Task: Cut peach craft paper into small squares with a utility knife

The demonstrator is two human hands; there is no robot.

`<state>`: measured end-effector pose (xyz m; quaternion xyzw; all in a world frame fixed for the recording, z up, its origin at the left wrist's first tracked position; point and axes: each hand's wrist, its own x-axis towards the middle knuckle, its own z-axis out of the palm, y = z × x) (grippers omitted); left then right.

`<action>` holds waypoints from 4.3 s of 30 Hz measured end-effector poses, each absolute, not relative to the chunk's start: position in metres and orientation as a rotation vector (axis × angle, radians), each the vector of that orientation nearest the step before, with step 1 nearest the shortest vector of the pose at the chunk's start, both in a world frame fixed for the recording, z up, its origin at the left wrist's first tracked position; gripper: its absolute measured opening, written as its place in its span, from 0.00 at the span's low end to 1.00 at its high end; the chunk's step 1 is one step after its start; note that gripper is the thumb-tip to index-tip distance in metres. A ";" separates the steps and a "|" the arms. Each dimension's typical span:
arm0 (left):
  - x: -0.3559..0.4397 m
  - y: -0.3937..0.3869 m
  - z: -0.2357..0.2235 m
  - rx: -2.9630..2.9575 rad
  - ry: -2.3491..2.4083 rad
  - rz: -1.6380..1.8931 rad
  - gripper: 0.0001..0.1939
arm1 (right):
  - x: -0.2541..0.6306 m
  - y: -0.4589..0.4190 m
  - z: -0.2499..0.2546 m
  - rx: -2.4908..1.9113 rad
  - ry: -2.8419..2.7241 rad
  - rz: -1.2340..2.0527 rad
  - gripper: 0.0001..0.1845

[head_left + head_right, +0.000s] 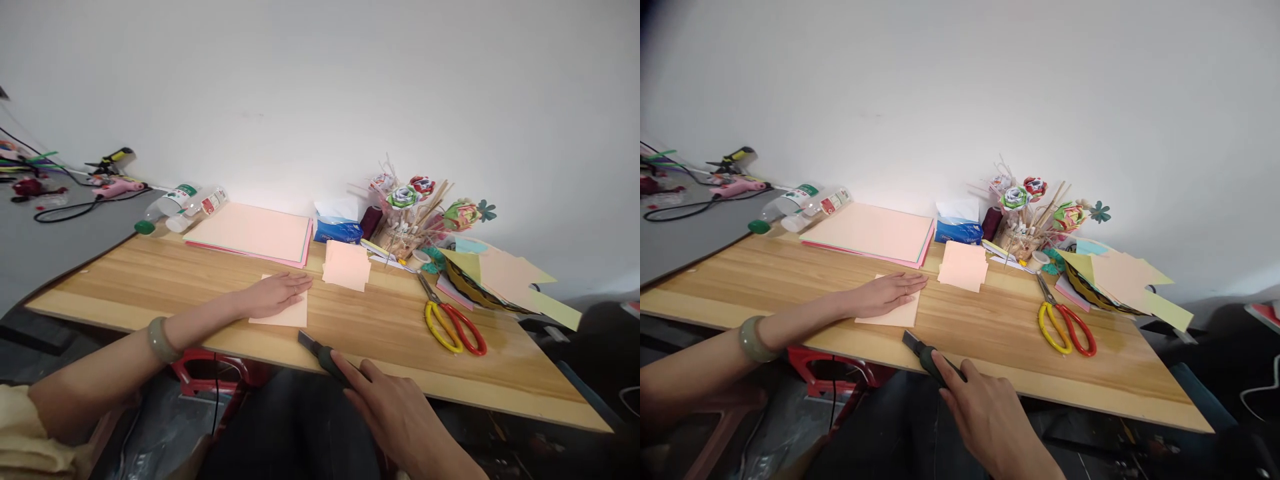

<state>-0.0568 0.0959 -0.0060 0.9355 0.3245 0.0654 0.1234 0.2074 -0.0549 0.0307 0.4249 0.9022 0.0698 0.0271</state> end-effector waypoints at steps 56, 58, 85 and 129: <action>-0.051 0.070 0.003 2.722 0.701 0.336 0.23 | 0.185 -0.065 0.027 1.468 2.580 0.622 0.28; -0.052 0.072 0.002 2.707 0.812 0.407 0.23 | 0.185 -0.064 0.028 1.476 2.588 0.589 0.28; -0.049 0.071 -0.016 2.739 1.234 0.170 0.29 | 0.180 -0.056 0.037 1.505 2.469 0.401 0.26; -0.047 0.066 -0.013 2.761 1.328 0.182 0.29 | 0.166 -0.011 0.044 1.651 2.445 0.143 0.26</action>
